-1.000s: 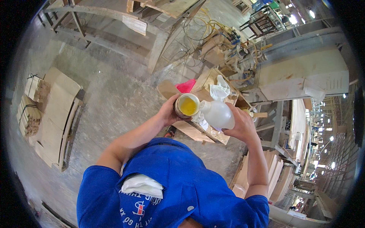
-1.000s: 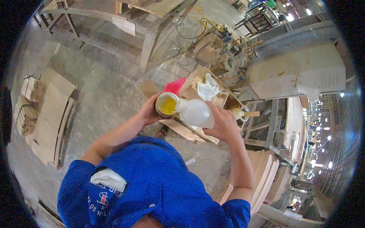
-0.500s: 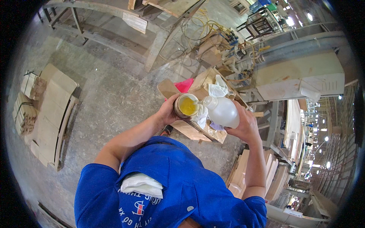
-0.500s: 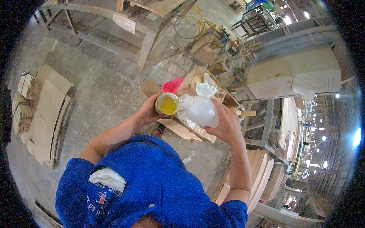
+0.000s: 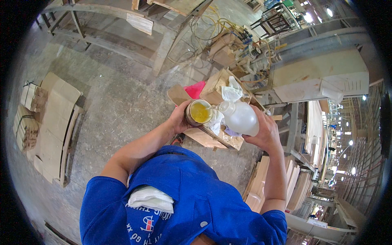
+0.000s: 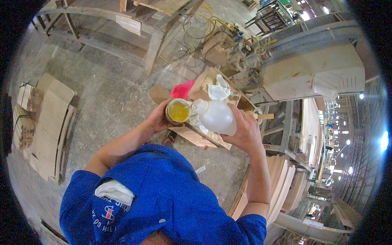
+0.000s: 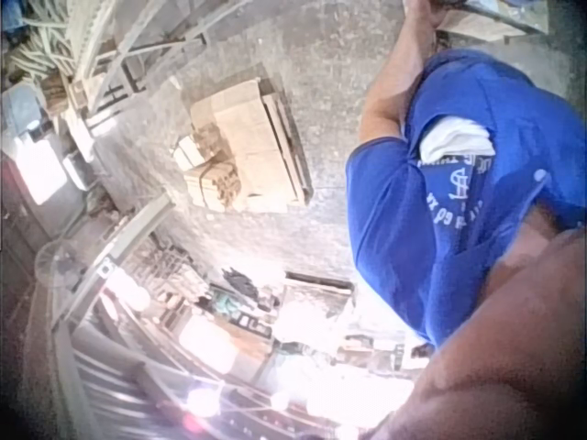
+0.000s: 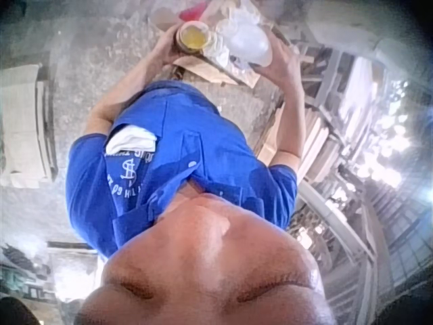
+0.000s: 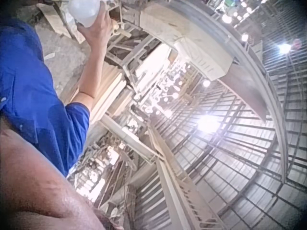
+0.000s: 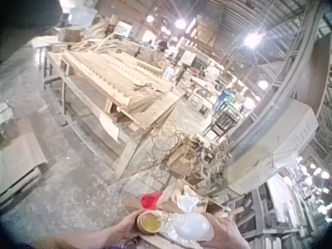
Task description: The person mixes a yellow substance in a container using a drill, then applies the substance to curved wooden pieces with a brush. The person also wipes a wooden chair frame with a cloth.
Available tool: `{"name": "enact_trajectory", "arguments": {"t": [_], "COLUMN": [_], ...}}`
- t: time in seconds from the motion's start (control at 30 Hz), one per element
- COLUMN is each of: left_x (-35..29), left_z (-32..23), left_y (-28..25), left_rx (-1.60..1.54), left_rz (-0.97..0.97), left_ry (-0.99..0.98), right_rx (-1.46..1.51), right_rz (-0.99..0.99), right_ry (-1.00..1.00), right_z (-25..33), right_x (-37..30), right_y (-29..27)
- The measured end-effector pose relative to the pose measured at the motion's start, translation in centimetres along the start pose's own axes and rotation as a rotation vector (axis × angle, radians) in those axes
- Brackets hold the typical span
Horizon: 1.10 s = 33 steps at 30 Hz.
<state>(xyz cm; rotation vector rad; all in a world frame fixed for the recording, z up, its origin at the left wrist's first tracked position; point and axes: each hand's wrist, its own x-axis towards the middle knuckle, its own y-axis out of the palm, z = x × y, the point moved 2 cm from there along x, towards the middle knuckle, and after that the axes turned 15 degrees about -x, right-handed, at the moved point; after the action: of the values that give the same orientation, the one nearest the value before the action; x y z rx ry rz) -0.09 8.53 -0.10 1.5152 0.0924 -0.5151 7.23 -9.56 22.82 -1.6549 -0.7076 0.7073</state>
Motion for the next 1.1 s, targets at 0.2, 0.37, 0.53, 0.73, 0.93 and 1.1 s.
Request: {"name": "enact_trajectory", "arguments": {"t": [0.2,0.37,0.53,0.73,0.93,1.1], "left_x": [0.1,0.0,0.0,-0.6,-0.5,-1.1], "left_z": [0.1,0.2,0.2,0.4,0.4,0.6], "left_y": [-0.1,0.0,0.0,1.2,1.9,2.3], "left_rx": [0.007,0.034,0.022,0.019,-0.004,0.029], "left_rz": [0.012,-0.01,-0.016,0.021,0.135,0.025], "left_ry": [-0.005,0.001,-0.007,0.049,0.172,0.335], "right_rx": [0.013,0.025,0.027,0.148,0.505,0.715], "right_rz": [-0.01,-0.029,-0.011,-0.029,-0.06,-0.05], "right_ry": [0.015,0.011,0.036,0.14,0.273,0.348], "right_z": [0.0,0.0,0.2,0.3,1.8,2.8], "right_x": [-0.4,-0.7,-0.8,-1.4,-1.9,-2.5], "right_y": [-0.1,-0.2,-0.3,2.5,7.9,10.6]}}
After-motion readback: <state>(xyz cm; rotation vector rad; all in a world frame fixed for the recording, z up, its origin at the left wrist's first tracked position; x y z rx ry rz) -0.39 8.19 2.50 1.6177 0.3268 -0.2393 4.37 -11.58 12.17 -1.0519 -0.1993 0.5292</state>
